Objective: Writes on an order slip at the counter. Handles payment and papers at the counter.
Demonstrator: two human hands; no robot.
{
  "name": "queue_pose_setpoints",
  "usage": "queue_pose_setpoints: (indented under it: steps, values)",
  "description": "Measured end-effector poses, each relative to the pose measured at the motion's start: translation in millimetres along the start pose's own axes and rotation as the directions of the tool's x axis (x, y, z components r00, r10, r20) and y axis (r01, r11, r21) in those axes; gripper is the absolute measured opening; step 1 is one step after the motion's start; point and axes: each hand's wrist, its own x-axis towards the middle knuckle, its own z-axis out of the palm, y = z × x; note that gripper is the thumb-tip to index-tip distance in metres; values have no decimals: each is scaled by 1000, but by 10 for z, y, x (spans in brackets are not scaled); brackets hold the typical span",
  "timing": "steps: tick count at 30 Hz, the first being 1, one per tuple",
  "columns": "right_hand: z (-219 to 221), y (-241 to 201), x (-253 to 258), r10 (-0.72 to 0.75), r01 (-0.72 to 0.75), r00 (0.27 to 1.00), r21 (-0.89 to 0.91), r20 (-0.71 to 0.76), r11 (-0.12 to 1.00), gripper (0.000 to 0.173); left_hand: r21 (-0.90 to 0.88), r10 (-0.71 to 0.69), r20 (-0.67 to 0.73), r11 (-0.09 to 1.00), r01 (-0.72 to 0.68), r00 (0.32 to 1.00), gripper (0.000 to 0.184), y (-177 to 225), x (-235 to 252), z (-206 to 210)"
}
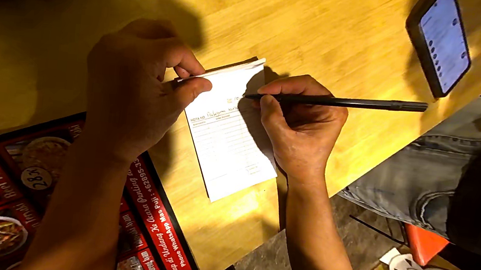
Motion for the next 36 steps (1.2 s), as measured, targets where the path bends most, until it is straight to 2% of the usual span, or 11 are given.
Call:
queue_pose_setpoints:
  steps: [36]
  values:
    - [1, 5, -2, -11, 11, 1000, -3, -1, 1000, 15, 17, 24, 10, 1000, -24, 1000, 22, 2, 8, -8]
